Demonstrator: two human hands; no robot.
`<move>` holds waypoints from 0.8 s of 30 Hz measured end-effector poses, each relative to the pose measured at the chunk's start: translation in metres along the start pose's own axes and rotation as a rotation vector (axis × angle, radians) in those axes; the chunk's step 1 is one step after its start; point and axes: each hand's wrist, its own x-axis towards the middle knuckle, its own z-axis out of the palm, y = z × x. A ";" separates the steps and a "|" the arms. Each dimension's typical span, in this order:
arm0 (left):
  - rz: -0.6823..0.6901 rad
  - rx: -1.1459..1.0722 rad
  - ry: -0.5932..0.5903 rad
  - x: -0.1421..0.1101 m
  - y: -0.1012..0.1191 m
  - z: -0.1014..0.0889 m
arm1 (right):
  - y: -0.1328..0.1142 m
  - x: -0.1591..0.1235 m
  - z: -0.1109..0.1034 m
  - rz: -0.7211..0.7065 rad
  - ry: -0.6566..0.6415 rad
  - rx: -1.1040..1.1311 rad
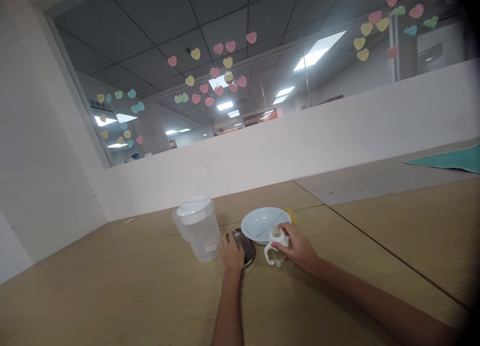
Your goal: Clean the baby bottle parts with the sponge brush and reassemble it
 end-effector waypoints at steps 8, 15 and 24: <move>-0.089 -0.218 0.067 0.000 0.016 -0.019 | 0.003 0.000 0.005 -0.008 -0.118 0.097; 0.299 -0.690 0.558 -0.012 0.049 -0.028 | -0.003 -0.001 0.009 -0.050 -0.096 0.113; 0.621 -0.615 0.330 -0.032 0.070 -0.023 | -0.007 0.000 0.008 -0.085 -0.095 0.108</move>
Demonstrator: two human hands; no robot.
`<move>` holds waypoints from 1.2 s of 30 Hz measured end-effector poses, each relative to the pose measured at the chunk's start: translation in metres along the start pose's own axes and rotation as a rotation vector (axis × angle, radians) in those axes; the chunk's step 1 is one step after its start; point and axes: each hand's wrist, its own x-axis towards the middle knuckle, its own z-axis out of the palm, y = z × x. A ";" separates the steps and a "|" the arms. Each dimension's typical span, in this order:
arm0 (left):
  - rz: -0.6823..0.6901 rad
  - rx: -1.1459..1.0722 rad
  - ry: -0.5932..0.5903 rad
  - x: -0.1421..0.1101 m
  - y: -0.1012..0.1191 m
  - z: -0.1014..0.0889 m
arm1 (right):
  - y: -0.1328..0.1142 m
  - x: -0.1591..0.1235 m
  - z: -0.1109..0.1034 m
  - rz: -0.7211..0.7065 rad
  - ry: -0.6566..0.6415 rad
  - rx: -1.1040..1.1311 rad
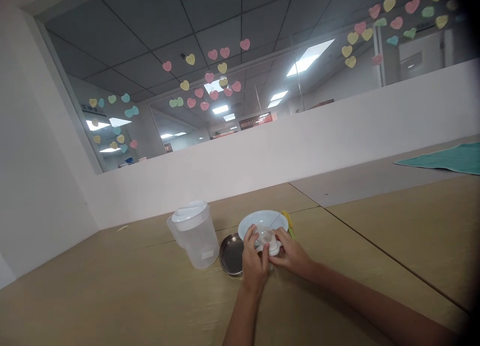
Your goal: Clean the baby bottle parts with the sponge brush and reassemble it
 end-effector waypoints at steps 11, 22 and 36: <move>-0.080 0.017 -0.164 -0.002 0.011 0.004 | 0.018 -0.003 0.009 -0.051 0.058 0.012; -0.044 0.034 -0.077 -0.001 0.003 0.008 | 0.007 -0.004 0.012 -0.035 0.112 -0.015; -0.079 -0.101 -0.143 -0.003 0.000 0.005 | 0.002 -0.004 0.014 0.046 0.108 -0.109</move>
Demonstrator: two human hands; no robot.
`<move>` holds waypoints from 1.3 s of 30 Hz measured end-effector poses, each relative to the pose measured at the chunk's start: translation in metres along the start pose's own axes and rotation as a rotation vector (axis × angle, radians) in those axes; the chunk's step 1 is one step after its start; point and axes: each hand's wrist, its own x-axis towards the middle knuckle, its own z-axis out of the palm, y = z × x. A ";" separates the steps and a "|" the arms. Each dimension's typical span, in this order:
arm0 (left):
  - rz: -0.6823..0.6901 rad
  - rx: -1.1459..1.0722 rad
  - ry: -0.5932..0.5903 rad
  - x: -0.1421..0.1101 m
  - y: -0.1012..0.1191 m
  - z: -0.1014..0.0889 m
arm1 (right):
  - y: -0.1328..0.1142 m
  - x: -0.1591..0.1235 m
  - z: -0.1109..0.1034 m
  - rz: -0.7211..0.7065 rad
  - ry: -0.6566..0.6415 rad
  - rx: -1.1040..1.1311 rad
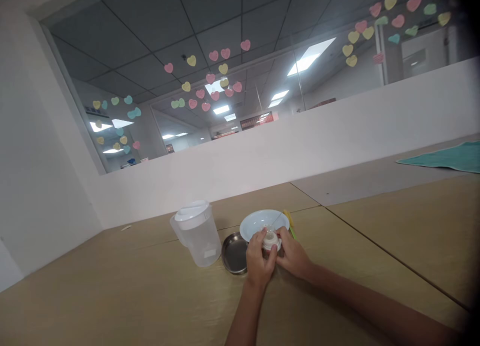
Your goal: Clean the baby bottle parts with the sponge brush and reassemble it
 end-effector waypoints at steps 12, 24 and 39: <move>-0.005 0.055 -0.062 -0.004 -0.002 -0.001 | 0.005 -0.004 0.003 -0.047 0.001 -0.079; -0.183 -0.011 0.000 -0.003 -0.005 -0.016 | 0.011 -0.001 -0.007 -0.138 0.169 -0.115; 0.034 0.265 -0.161 -0.004 0.000 0.002 | 0.004 0.001 -0.014 -0.106 0.037 0.157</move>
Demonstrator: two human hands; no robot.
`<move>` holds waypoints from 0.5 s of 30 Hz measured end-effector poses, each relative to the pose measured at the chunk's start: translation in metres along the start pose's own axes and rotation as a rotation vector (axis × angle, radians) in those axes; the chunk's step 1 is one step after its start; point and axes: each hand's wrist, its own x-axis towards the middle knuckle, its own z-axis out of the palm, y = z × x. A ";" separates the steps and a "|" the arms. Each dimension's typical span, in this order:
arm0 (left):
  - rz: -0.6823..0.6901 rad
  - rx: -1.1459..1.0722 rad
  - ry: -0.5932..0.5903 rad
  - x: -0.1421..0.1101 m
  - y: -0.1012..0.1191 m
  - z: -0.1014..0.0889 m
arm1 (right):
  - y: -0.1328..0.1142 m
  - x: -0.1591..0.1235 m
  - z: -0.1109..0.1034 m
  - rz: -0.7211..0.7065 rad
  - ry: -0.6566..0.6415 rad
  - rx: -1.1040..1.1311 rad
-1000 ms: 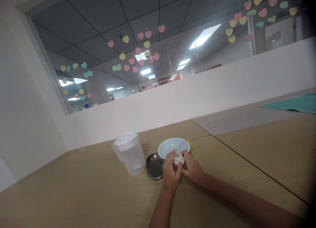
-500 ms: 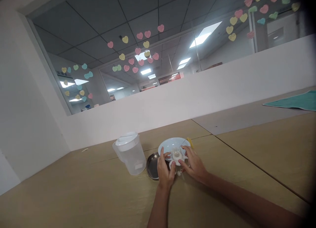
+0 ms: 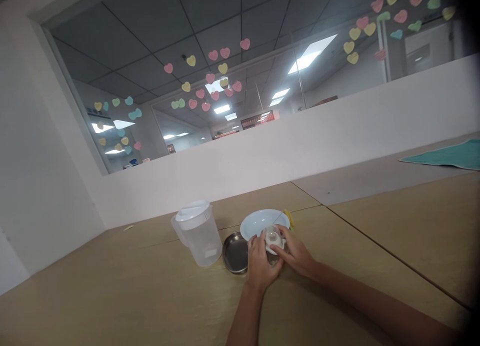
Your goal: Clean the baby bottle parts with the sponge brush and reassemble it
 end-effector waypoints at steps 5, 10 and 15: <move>0.057 -0.001 0.046 -0.002 0.004 -0.001 | 0.002 -0.001 -0.005 0.032 -0.026 0.115; 0.069 -0.026 0.056 -0.002 0.006 0.000 | 0.000 0.000 -0.006 0.063 0.004 0.154; 0.067 -0.019 0.095 0.000 0.007 -0.001 | -0.002 -0.002 -0.002 0.026 0.076 0.090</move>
